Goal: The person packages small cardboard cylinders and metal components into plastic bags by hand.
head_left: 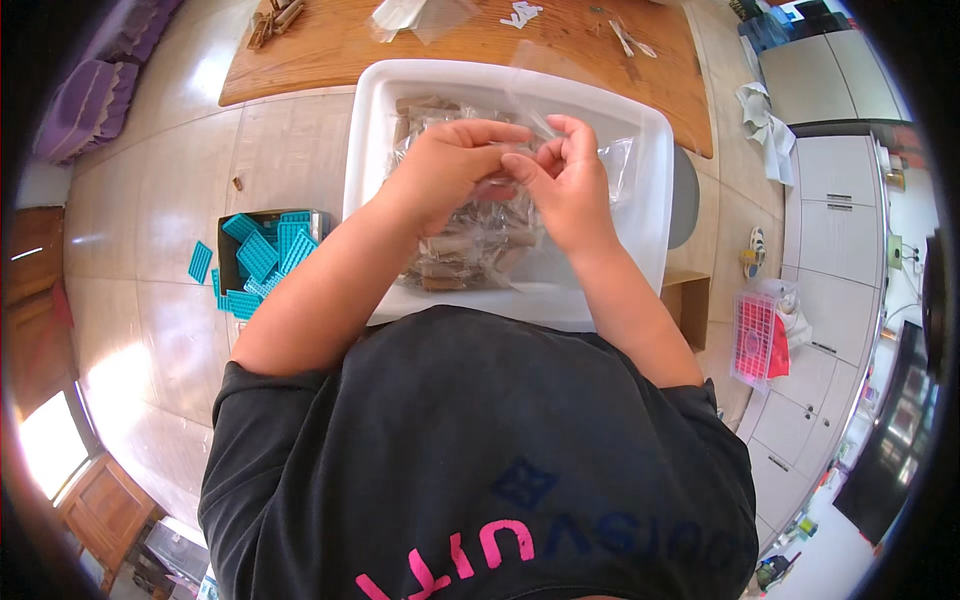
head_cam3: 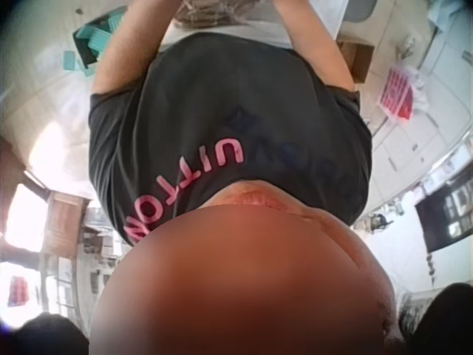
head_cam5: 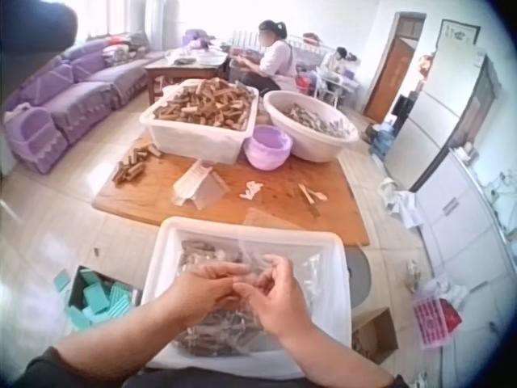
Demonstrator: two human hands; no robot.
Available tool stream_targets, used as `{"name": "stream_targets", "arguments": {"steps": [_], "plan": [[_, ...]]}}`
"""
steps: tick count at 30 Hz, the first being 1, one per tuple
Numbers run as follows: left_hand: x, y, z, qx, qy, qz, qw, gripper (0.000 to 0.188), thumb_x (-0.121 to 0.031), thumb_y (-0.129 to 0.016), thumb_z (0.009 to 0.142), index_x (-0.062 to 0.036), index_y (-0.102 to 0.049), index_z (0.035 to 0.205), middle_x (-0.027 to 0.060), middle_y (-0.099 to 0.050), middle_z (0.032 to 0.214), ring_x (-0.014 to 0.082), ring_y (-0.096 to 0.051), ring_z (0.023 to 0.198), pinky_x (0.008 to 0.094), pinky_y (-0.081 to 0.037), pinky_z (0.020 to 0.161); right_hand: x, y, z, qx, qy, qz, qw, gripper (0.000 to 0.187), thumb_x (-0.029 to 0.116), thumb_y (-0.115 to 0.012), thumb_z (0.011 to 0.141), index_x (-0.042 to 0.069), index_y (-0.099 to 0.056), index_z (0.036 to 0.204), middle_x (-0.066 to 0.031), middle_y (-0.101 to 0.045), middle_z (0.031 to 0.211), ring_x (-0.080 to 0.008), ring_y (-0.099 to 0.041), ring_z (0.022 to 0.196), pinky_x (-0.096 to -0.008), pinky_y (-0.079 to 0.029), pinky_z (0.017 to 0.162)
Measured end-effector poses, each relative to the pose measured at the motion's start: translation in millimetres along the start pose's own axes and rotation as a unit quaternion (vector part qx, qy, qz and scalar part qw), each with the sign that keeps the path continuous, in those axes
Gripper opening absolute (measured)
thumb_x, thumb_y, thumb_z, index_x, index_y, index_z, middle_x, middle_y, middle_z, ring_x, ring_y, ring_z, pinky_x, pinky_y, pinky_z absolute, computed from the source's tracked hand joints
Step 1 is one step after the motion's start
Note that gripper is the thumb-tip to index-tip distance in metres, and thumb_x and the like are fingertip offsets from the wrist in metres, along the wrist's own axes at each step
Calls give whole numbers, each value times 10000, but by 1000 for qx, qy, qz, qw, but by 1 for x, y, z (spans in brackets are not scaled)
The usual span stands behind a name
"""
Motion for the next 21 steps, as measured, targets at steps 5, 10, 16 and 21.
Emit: {"name": "stream_targets", "arguments": {"steps": [5,10,16,21], "plan": [[-19,-18,-7,26,-29,39,998,270,-96,-524,875,10,-554,1121,95,-632,965,136,-614,835,255,-517,713,10,7,2,23,-25,250,968,454,130,-674,791,-9,-411,1136,-28,-524,785,-84,-510,703,-231,-450,624],[-45,-34,-21,33,-40,82,995,260,-103,-534,874,8,-567,1106,72,-636,941,123,-610,843,261,-509,729,32,43,-1,-19,-29,245,969,300,168,-595,858,1,-485,1081,-46,-588,812,-94,-554,696,-220,-445,645],[-38,-74,-23,90,-109,221,965,239,-131,-540,881,1,-575,1077,64,-635,951,133,-615,862,245,-501,714,53,75,7,80,-43,176,980,328,127,-657,806,-8,-490,1054,-51,-602,802,-86,-564,729,-203,-455,633],[-48,-84,-25,86,-95,73,989,273,-120,-504,897,-46,-533,1159,78,-618,1008,167,-619,908,257,-501,749,70,85,2,57,-9,234,971,363,32,-649,787,-1,-474,1103,-99,-618,876,-131,-592,779,-247,-503,727]]}}
Point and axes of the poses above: each hand's wrist, its own z-axis towards the middle knuckle, its own y-axis out of the back of the hand, x = y × z, the point moved 3 cm from there along z, towards the middle knuckle
